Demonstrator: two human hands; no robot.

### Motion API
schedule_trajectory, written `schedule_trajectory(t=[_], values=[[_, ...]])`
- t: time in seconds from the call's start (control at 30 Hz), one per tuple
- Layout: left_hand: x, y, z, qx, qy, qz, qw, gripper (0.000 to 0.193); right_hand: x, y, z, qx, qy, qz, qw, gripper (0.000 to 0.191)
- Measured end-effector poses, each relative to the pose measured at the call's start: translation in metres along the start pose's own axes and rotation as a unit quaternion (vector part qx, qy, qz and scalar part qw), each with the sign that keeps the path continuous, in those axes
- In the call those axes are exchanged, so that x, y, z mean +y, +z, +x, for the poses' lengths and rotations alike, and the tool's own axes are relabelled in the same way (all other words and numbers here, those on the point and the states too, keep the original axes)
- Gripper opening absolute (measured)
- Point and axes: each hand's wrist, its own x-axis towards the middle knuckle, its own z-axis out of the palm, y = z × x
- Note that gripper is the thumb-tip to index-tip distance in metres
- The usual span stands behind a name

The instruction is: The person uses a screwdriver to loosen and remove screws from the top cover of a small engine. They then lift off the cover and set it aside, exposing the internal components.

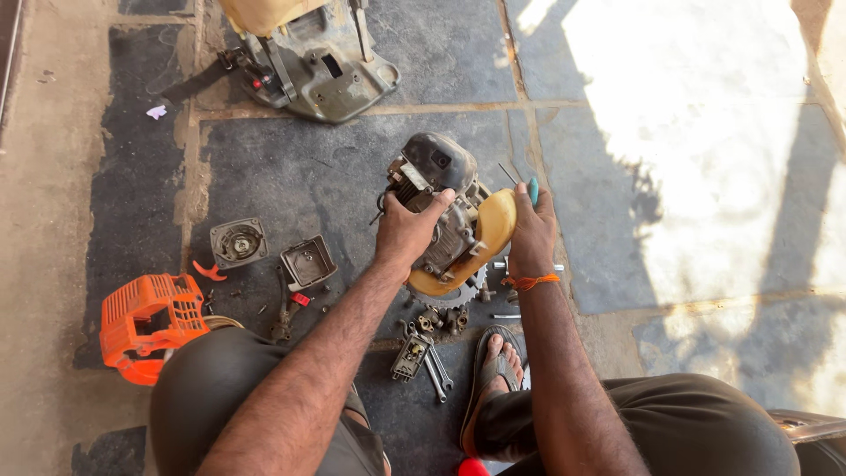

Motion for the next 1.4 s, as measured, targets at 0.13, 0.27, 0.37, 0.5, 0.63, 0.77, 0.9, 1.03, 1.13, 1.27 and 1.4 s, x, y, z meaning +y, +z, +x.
schedule_trajectory(t=[0.13,0.27,0.37,0.5,0.63,0.77,0.9,1.03,1.13,1.27,1.4], values=[[0.013,-0.004,-0.001,-0.001,-0.024,-0.005,1.000,0.113,-0.001,0.005,0.002,0.010,0.026,0.001,1.000,0.023],[0.018,-0.004,-0.005,0.013,-0.045,0.062,0.997,0.115,-0.002,0.002,-0.001,0.010,0.035,-0.005,0.999,0.023],[0.022,-0.003,-0.011,0.027,-0.077,0.131,0.988,0.118,-0.003,-0.008,-0.002,-0.005,0.067,-0.106,0.992,0.023],[0.026,-0.003,-0.020,0.022,-0.042,0.223,0.974,0.118,0.002,-0.027,0.003,-0.033,0.107,-0.286,0.952,0.028],[0.029,0.004,-0.025,-0.004,-0.016,0.264,0.965,0.117,0.014,-0.039,0.016,-0.103,0.151,-0.238,0.954,0.040],[0.030,0.017,-0.029,0.004,0.044,0.307,0.951,0.117,0.022,-0.030,0.027,0.023,0.142,-0.160,0.977,0.057],[0.032,0.032,-0.036,0.024,0.127,0.371,0.920,0.110,0.020,-0.025,0.025,-0.024,0.185,-0.142,0.972,0.061],[0.039,0.049,-0.040,0.025,0.146,0.401,0.904,0.106,0.015,-0.037,0.024,-0.033,0.199,-0.102,0.974,0.057],[0.043,0.053,-0.038,0.010,0.132,0.413,0.901,0.105,0.013,-0.051,0.024,0.009,0.223,-0.068,0.972,0.055],[0.048,0.056,-0.036,0.010,0.127,0.439,0.889,0.104,0.012,-0.069,0.027,0.067,0.214,-0.034,0.974,0.053],[0.052,0.058,-0.039,-0.008,0.090,0.455,0.886,0.105,0.003,-0.078,0.029,0.082,0.175,-0.053,0.980,0.055]])
